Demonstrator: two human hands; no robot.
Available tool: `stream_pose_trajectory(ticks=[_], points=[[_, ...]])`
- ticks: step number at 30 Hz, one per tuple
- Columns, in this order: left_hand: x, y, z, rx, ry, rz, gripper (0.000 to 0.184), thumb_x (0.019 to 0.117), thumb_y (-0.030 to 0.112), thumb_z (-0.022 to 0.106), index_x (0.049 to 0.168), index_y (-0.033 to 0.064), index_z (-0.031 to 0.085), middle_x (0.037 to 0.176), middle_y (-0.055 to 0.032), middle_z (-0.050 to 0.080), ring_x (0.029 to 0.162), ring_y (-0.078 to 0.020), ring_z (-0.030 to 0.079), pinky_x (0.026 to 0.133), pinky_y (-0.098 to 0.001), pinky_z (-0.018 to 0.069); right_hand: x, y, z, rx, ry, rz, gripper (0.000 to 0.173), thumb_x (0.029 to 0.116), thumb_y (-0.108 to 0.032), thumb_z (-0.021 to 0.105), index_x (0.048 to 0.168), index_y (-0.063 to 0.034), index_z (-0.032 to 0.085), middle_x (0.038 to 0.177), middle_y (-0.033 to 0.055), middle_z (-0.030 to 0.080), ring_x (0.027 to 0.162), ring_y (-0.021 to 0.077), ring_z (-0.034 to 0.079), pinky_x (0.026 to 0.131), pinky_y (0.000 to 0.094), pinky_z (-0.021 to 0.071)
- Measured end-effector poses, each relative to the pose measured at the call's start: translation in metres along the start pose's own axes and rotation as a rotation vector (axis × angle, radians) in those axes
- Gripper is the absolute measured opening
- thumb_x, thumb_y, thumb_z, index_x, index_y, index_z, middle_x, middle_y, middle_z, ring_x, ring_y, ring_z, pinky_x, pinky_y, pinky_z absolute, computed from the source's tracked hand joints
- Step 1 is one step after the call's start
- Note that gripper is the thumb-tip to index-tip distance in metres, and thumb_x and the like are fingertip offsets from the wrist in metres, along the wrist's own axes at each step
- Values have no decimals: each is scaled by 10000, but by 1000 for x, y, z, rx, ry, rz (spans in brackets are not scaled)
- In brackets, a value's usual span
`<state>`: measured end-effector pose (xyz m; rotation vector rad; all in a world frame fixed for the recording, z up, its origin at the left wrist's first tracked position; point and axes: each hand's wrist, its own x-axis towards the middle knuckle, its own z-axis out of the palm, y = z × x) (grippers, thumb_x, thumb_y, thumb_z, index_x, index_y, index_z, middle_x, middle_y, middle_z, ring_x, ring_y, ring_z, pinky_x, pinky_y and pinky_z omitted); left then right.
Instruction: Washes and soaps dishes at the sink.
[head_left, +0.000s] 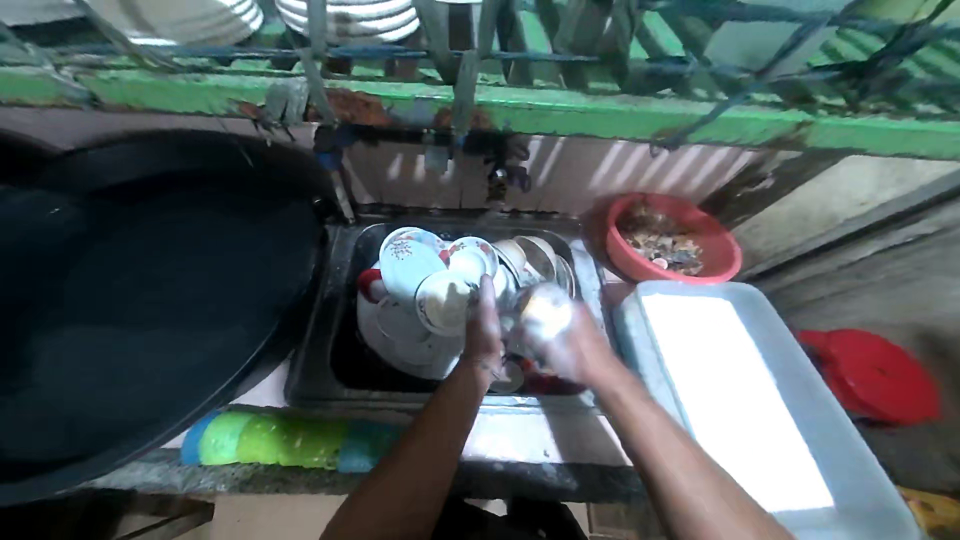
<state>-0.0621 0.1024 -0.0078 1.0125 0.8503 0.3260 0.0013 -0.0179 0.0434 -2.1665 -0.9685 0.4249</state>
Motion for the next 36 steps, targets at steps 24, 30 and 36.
stream_pose_trajectory(ticks=[24,30,36], points=[[3,-36,-37,295,163,158,449,1112,395,417,1235,30,648,1100,-161,688,973,-244,669,870,-482,570,25,19,85,-197,-147,225,425,907,-250,739,1253,-12,672,1174,237,695,1106,404,672,949,610,537],[55,-12,-66,714,393,217,472,1130,305,399,1338,-82,572,1331,-299,595,1252,-385,573,1086,-543,428,-20,38,55,-201,-198,187,333,979,-270,665,1292,-156,681,1241,129,694,1081,347,691,890,600,563],[66,-35,-42,881,278,572,570,1035,168,570,1515,-82,393,1525,-328,430,1448,-418,415,1222,-517,321,-57,110,-77,-1,400,519,389,981,-385,680,1248,-102,669,1001,156,726,884,321,715,794,615,567]])
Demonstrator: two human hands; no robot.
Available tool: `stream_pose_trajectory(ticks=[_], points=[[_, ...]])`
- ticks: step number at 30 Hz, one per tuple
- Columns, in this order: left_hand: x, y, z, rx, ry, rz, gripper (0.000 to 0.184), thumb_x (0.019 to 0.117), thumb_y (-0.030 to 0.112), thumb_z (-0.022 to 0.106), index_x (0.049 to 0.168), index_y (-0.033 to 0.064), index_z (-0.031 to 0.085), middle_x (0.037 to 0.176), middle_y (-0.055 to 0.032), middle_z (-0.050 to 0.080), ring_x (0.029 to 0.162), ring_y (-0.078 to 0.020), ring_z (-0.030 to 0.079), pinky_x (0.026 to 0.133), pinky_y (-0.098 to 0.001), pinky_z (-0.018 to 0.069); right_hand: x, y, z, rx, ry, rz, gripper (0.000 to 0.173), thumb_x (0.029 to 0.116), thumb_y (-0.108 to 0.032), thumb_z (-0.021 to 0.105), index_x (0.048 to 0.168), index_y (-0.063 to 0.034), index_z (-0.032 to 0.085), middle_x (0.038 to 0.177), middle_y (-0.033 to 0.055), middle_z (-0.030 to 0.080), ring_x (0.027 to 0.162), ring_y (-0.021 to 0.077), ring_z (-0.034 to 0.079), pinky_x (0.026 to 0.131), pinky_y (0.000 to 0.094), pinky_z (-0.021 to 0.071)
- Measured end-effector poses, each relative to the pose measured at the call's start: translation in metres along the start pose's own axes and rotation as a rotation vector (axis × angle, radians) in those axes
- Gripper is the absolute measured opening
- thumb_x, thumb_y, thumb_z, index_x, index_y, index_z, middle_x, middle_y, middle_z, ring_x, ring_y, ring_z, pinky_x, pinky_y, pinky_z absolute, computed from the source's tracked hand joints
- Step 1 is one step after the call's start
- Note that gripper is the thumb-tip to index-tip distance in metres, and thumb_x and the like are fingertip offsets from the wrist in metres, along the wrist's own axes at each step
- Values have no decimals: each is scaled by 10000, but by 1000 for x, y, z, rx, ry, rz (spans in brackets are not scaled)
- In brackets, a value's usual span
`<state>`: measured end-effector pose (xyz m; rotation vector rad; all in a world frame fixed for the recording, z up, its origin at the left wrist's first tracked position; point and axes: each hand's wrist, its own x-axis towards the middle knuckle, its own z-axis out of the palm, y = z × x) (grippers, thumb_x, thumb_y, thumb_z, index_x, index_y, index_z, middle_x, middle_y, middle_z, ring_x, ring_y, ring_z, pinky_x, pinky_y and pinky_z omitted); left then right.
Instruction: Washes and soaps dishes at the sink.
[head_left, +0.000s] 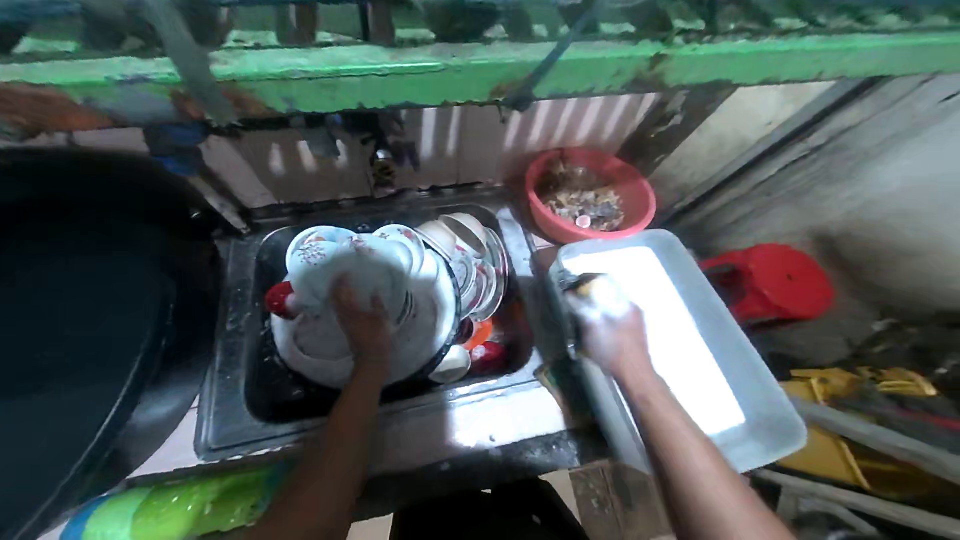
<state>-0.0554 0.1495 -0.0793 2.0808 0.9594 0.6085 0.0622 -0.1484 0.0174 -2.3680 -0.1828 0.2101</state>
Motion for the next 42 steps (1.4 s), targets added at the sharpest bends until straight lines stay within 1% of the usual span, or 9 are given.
stream_pose_trajectory(ticks=[5,9,13,18,22,27,31,36,42], points=[[-29,45,117,375,-702,191,455,966,124,605,1417,74,581,1408,-160,597,1274,-324,601,1060,-531,497,68,88,-38,-265,101,39,418,1014,-413,633,1233,-58,660,1173,246,677,1054,466,664,864,733,500],[-18,55,162,772,-731,216,404,912,216,695,1253,4,650,1386,-228,556,1313,-458,504,926,-633,540,81,129,-40,-458,127,96,494,965,-470,688,1259,-74,669,1343,256,607,1245,483,577,944,721,485],[-9,63,180,911,-752,307,472,1008,198,574,1414,-42,541,1361,-282,585,1303,-474,522,1112,-648,361,69,130,-20,-616,41,359,600,971,-395,645,1471,-91,511,1394,341,513,1205,524,584,858,690,526],[-35,105,129,472,-591,89,440,1094,262,434,1472,48,503,1312,-238,642,1154,-408,665,945,-599,535,66,130,-13,-30,-143,288,447,1005,-217,660,1381,6,568,1254,272,653,1135,407,656,985,602,524],[-59,136,94,128,-424,-46,387,1115,232,396,1298,-35,607,1118,-284,690,1048,-437,688,923,-612,531,53,41,-17,568,-115,165,427,908,-100,734,1320,-86,621,1086,129,697,864,221,690,748,440,605],[-75,147,69,-54,-241,215,293,1008,105,569,1171,-128,639,1041,-302,696,1001,-422,697,922,-580,536,21,-55,40,-131,-50,-232,469,927,-323,728,1324,-86,652,1194,204,697,1092,374,685,898,606,551],[-70,128,49,-130,-152,377,313,1059,145,451,943,-63,654,767,-199,651,716,-330,682,663,-506,558,54,-58,46,-115,11,43,482,939,-276,712,1284,47,616,1214,308,651,1138,467,645,954,646,516],[-63,121,21,-7,-242,265,261,981,35,584,1193,-97,659,1012,-275,721,949,-413,725,865,-570,563,11,-98,73,-80,17,-167,446,940,-300,711,1263,3,663,1137,265,700,1077,435,681,912,642,526],[-67,106,2,-159,-318,200,228,1056,144,545,1164,-40,628,917,-233,686,842,-369,702,758,-547,578,12,-106,88,-128,102,-186,430,978,-342,640,1278,-34,654,1165,236,696,1087,416,678,904,636,536]])
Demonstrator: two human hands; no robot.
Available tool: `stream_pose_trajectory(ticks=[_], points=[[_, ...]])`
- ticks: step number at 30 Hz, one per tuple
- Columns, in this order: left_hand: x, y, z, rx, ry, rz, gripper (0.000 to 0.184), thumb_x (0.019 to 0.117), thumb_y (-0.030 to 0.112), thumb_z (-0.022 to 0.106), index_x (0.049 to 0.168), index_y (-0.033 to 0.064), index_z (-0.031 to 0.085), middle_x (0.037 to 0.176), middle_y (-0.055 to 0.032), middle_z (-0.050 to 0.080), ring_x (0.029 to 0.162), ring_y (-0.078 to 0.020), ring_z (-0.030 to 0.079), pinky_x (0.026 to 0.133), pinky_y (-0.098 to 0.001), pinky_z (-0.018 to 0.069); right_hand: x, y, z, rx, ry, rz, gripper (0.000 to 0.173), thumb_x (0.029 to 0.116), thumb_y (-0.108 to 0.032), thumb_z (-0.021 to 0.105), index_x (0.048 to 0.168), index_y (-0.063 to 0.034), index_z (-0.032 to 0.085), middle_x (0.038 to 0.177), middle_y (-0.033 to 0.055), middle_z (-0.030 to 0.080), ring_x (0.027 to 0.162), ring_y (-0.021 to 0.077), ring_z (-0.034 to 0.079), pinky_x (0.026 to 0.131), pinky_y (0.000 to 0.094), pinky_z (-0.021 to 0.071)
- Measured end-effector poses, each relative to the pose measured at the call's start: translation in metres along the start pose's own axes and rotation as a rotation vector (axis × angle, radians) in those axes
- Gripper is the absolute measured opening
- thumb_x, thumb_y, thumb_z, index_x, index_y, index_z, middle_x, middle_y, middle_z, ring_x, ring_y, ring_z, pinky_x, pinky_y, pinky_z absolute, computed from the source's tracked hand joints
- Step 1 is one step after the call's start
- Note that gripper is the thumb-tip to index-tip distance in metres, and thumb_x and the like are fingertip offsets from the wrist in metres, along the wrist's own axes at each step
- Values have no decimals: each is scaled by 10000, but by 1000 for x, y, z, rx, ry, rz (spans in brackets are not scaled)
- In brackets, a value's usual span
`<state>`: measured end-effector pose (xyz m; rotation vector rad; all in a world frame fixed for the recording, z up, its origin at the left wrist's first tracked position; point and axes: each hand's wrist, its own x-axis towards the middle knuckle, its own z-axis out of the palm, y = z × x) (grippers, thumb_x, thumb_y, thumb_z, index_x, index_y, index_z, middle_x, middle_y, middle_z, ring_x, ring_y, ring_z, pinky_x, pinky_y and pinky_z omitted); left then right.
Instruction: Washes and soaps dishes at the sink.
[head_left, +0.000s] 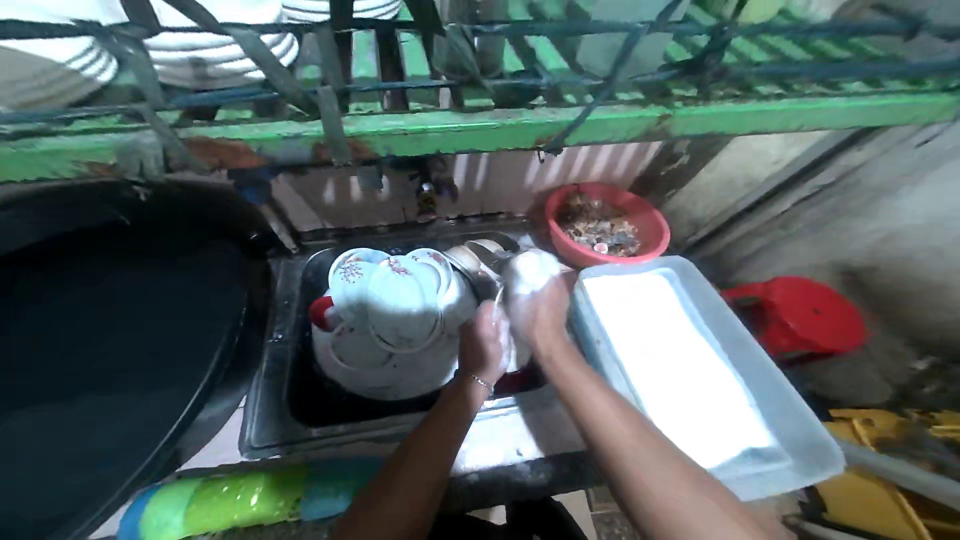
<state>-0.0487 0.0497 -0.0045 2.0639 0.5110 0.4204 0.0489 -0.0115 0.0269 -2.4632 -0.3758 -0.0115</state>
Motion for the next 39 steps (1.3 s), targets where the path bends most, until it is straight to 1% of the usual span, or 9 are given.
stream_pose_trajectory(ticks=[10,13,15,18,21,26,31,33,39], points=[[16,-36,-23,-120,397,65,407,1070,238,420,814,1,630,687,-96,580,654,-194,599,639,-389,518,-3,39,-26,1107,-471,269,355,936,-346,636,1228,-148,595,917,26,720,756,122,702,650,331,619],[26,-47,-17,-175,188,-119,398,1098,152,363,1270,-98,622,1177,-278,677,1117,-388,668,987,-553,522,-20,11,-42,746,-536,92,501,759,-144,774,1231,-76,619,950,63,725,812,156,710,715,365,624],[30,-39,-16,-679,40,-338,606,1127,451,192,1445,31,489,1276,-173,642,1152,-255,637,959,-453,547,-30,-2,-31,313,-483,-195,475,822,-208,825,1253,-82,671,1081,96,729,983,221,708,887,482,597],[29,-20,-45,-1280,-131,-543,485,1080,497,351,1013,119,647,779,-42,689,669,-119,678,595,-305,590,-55,3,-8,-36,-369,-759,377,850,-249,782,1196,-120,701,1165,102,721,983,293,726,773,555,607],[17,-32,-56,-1304,-192,-562,357,1107,312,376,1223,69,612,1002,-81,712,883,-160,704,769,-356,605,-48,37,-2,-129,-480,-942,417,926,-431,730,1247,-168,682,1276,73,688,1112,260,696,874,515,600],[-11,-15,-16,-986,-25,-516,448,1107,424,413,1325,97,627,1199,-93,707,1099,-196,682,961,-442,574,-26,36,31,-284,-281,-344,457,940,-281,680,1335,-58,624,1162,249,693,1007,446,696,823,633,561],[-12,-52,-31,-935,92,-363,372,1107,311,436,1308,72,640,1204,-55,705,1086,-153,670,943,-387,571,-45,48,39,-268,-421,-614,369,939,-268,676,1289,-151,655,1241,131,689,965,333,723,768,567,603],[-25,-58,-26,-744,57,-323,432,1117,328,378,1397,105,619,1404,-48,636,1293,-181,589,1100,-444,482,-29,53,41,-361,-477,-475,443,951,-280,663,1367,-136,615,1250,176,680,979,391,714,792,604,581],[8,-86,-11,-399,303,-438,326,1096,242,488,1265,30,670,1198,-122,707,1088,-188,675,968,-404,553,-70,30,66,-84,-636,-267,455,931,-311,709,1310,-65,650,1134,208,711,1041,394,699,885,615,553]])
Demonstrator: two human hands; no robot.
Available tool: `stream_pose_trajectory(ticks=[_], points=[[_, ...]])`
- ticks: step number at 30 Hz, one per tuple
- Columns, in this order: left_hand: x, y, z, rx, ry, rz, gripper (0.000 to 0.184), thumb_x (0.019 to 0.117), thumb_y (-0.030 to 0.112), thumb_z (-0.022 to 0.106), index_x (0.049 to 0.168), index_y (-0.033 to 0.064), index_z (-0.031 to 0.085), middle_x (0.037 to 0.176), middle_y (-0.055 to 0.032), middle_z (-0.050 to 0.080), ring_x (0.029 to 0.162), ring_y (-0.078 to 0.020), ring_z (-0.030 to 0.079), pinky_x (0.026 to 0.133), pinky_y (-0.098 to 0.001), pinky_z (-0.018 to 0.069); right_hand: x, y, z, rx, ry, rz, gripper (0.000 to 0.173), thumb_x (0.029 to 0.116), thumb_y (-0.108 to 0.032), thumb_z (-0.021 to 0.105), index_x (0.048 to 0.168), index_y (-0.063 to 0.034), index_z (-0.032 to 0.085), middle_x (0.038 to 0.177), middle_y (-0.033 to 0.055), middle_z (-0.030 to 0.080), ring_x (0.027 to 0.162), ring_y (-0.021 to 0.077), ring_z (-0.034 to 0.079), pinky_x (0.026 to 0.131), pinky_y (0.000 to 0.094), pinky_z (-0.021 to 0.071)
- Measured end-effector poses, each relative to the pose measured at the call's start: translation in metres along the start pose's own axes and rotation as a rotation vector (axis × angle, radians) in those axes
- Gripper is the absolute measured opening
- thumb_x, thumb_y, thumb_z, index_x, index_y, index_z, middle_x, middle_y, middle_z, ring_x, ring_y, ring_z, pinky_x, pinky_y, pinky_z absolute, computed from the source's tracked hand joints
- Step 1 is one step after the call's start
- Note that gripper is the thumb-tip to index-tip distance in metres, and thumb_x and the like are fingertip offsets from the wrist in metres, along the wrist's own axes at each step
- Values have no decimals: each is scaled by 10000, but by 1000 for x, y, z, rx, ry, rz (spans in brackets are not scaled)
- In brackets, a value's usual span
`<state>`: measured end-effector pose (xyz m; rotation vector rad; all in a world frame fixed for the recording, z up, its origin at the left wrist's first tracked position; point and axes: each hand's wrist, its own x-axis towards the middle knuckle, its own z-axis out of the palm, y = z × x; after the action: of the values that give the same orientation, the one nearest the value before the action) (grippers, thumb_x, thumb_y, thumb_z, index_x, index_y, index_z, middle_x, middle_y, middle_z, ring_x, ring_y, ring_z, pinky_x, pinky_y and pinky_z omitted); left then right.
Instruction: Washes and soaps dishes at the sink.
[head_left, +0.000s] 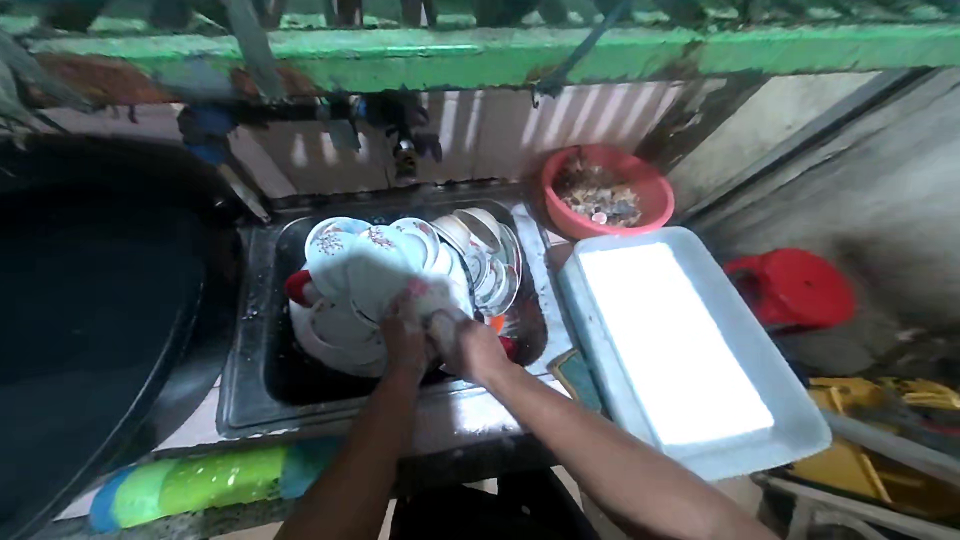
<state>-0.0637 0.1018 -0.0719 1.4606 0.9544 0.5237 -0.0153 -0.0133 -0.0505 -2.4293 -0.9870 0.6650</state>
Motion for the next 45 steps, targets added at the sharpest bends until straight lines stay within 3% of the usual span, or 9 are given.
stream_pose_trajectory(ticks=[3,8,13,16,19,23,27,33,45], points=[[40,7,-16,279,92,47,425,1116,295,445,1353,-23,594,1326,-234,629,1234,-304,608,1094,-478,461,-18,13,-21,-25,-48,87,464,961,-304,692,1383,-126,612,1210,185,696,1071,383,691,904,611,548],[68,8,-11,409,269,310,651,1012,207,639,1503,-127,374,1553,-327,391,1488,-392,355,1253,-438,264,-57,79,-105,159,427,234,417,1005,-397,634,1312,-114,648,1122,147,723,1015,319,710,879,609,565],[16,-11,112,545,-265,295,386,1054,245,541,1356,15,611,1239,-198,686,1142,-304,676,1007,-496,544,-49,194,-157,-53,452,517,419,1009,-445,617,1264,-115,655,1173,232,685,1054,462,673,839,721,513],[14,-32,177,847,-610,58,523,1018,314,607,1464,57,516,1451,-193,550,1272,-347,602,1043,-549,513,-45,235,-160,-153,424,655,364,1001,-400,632,1223,-114,677,1228,255,662,1093,491,654,812,736,510],[26,-49,198,1140,-572,138,418,1031,233,549,1410,59,567,1411,-200,582,1253,-377,610,985,-574,529,-46,250,-145,-197,391,722,306,985,-316,641,1229,-134,671,1278,249,632,1120,487,644,785,713,532],[20,-21,174,951,-498,182,402,1069,226,469,1389,-5,541,1261,-237,647,1151,-390,657,953,-577,543,-49,229,-139,317,430,715,452,982,-224,667,1394,-67,573,1225,268,655,1078,427,662,905,658,527],[-24,27,137,649,-407,234,452,1120,251,364,1400,-66,524,1227,-295,652,1171,-409,647,1027,-562,497,-29,120,-136,608,534,371,418,930,-288,754,1259,-61,633,952,123,709,779,220,695,724,460,601],[-46,30,89,358,-219,604,222,1009,82,505,1002,-63,673,839,-204,688,806,-325,704,739,-493,574,38,76,-126,100,459,324,447,968,-270,678,1340,-28,624,1269,271,656,1194,447,633,997,657,494],[-30,40,35,177,-19,126,310,1079,143,453,1157,-64,670,1062,-241,698,1040,-338,674,943,-518,527,38,-21,-70,86,414,346,473,958,-337,681,1246,36,635,1136,287,680,1084,465,663,910,666,519]])
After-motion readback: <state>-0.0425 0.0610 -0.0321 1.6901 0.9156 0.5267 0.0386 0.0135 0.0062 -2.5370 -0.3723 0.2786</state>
